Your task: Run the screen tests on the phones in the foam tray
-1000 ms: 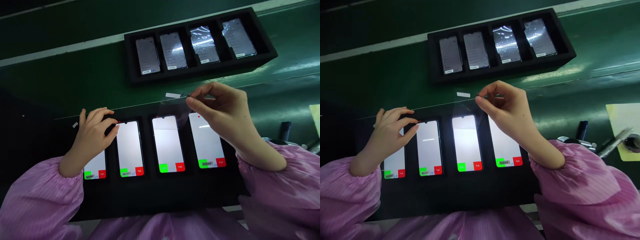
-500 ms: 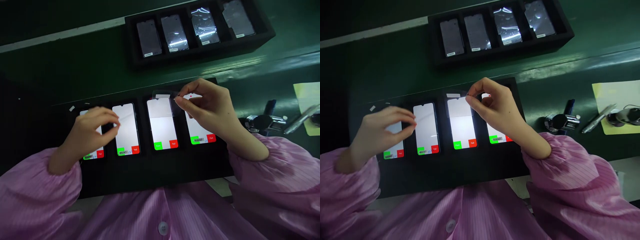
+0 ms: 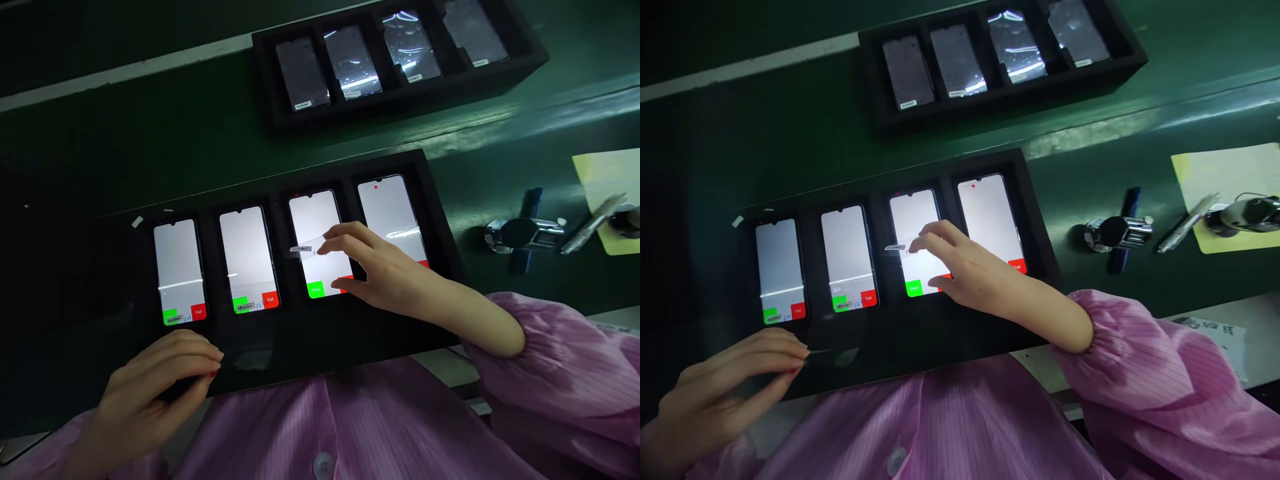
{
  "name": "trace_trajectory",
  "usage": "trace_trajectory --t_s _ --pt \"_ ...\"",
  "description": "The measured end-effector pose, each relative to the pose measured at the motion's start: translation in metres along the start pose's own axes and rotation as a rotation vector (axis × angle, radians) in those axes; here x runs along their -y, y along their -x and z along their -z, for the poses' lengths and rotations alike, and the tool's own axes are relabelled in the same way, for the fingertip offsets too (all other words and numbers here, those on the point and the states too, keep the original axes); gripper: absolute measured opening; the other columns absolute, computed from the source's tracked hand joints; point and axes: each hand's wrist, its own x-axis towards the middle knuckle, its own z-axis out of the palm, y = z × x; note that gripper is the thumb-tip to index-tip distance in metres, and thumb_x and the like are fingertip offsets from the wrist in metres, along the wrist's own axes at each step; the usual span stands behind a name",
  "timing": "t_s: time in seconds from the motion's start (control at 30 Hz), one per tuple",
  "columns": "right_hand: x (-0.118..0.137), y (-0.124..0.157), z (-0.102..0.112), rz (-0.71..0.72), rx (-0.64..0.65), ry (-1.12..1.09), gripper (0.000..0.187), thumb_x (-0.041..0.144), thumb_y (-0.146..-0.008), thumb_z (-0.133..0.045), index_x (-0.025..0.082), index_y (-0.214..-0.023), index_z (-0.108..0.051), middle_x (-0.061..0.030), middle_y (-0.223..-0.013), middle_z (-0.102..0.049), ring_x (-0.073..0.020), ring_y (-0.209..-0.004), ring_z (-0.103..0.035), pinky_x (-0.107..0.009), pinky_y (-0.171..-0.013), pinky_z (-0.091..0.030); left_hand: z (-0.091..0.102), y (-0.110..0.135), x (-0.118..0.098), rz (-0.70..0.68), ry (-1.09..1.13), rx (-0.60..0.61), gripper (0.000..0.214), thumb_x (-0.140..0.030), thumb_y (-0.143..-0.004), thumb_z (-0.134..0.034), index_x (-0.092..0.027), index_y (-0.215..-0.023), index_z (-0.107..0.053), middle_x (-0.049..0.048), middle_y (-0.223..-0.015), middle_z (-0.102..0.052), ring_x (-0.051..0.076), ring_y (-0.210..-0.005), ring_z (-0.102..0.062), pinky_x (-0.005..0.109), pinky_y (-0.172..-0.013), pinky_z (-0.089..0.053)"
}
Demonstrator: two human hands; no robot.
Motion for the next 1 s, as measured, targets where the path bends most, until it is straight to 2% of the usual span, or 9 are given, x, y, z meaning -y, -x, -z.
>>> trace_trajectory --t_s 0.1,0.2,0.27,0.37,0.43,0.57,0.7,0.9,1.0 --pt "-0.005 -0.001 -0.004 0.022 -0.010 0.037 0.054 0.013 -0.094 -0.061 0.029 -0.145 -0.053 -0.0105 -0.143 -0.056 -0.0221 -0.107 -0.068 -0.037 -0.081 -0.064 -0.003 0.001 -0.002 -0.001 0.021 -0.005 0.021 -0.005 -0.095 -0.067 -0.022 -0.106 -0.072 -0.0027 -0.095 -0.079 0.010 -0.098 -0.077 0.020 -0.097 -0.064" --pt "-0.001 -0.002 0.003 0.090 -0.005 0.076 0.039 0.027 -0.107 -0.056 0.025 -0.145 -0.055 -0.0105 -0.133 -0.064 -0.0244 -0.113 -0.066 -0.041 -0.090 -0.062 -0.008 0.005 -0.008 0.017 0.074 0.052 0.028 -0.003 -0.097 -0.062 -0.023 -0.115 -0.071 -0.0010 -0.097 -0.079 0.012 -0.100 -0.076 0.022 -0.093 -0.066" --pt "0.006 -0.001 0.009 0.147 0.117 0.106 0.032 0.043 -0.112 -0.051 0.023 -0.133 -0.064 -0.0088 -0.117 -0.071 -0.0241 -0.101 -0.067 -0.040 -0.083 -0.060 -0.009 0.009 -0.012 0.022 0.113 0.124 0.033 -0.003 -0.098 -0.057 -0.023 -0.121 -0.071 0.0004 -0.097 -0.078 0.013 -0.096 -0.076 0.023 -0.087 -0.067" --pt "0.024 0.005 0.008 0.243 0.235 0.224 0.052 0.062 -0.112 -0.040 0.021 -0.106 -0.072 -0.0063 -0.093 -0.073 -0.0219 -0.079 -0.063 -0.039 -0.068 -0.052 -0.002 0.019 -0.013 0.045 0.086 0.236 0.033 -0.007 -0.099 -0.055 -0.024 -0.120 -0.072 0.0001 -0.096 -0.078 0.012 -0.090 -0.076 0.025 -0.090 -0.067" --pt "0.039 0.008 -0.004 0.321 0.186 0.322 0.052 0.056 -0.114 -0.039 0.019 -0.101 -0.073 -0.0048 -0.087 -0.070 -0.0207 -0.075 -0.060 -0.038 -0.067 -0.048 0.010 0.025 -0.007 0.090 0.042 0.262 0.033 -0.007 -0.098 -0.055 -0.026 -0.119 -0.072 -0.0017 -0.097 -0.079 0.012 -0.091 -0.077 0.029 -0.101 -0.066" --pt "0.071 0.004 -0.036 0.532 0.063 0.373 0.029 0.016 -0.110 -0.047 0.019 -0.111 -0.076 -0.0011 -0.087 -0.069 -0.0183 -0.078 -0.059 -0.038 -0.073 -0.045 0.038 0.021 0.017 0.132 -0.015 0.158 0.029 -0.006 -0.095 -0.060 -0.028 -0.110 -0.073 -0.0038 -0.102 -0.080 0.012 -0.100 -0.079 0.032 -0.111 -0.063" --pt "0.080 -0.008 -0.056 0.642 0.053 0.485 0.028 0.010 -0.102 -0.052 0.017 -0.105 -0.079 -0.0035 -0.094 -0.069 -0.0201 -0.083 -0.059 -0.038 -0.076 -0.048 0.055 -0.005 0.044 0.098 -0.062 0.058 0.023 -0.006 -0.095 -0.065 -0.025 -0.104 -0.074 -0.0030 -0.106 -0.080 0.014 -0.109 -0.078 0.038 -0.118 -0.058" --pt "0.071 -0.026 -0.056 0.640 0.049 0.617 0.025 0.000 -0.090 -0.063 0.018 -0.075 -0.072 -0.0033 -0.080 -0.060 -0.0179 -0.069 -0.051 -0.038 -0.059 -0.043 0.053 -0.037 0.082 0.052 -0.096 -0.009 0.014 -0.014 -0.097 -0.067 -0.025 -0.100 -0.076 0.0014 -0.109 -0.078 0.017 -0.108 -0.074 0.033 -0.099 -0.063" --pt "0.066 -0.048 -0.050 0.613 0.062 0.503 0.030 -0.003 -0.090 -0.059 0.019 -0.073 -0.071 -0.0029 -0.074 -0.059 -0.0181 -0.063 -0.052 -0.039 -0.051 -0.042 0.046 -0.047 0.110 0.176 -0.324 -0.107 0.020 -0.026 -0.102 -0.062 -0.024 -0.113 -0.078 0.0076 -0.123 -0.075 0.026 -0.121 -0.068 0.049 -0.108 -0.058"
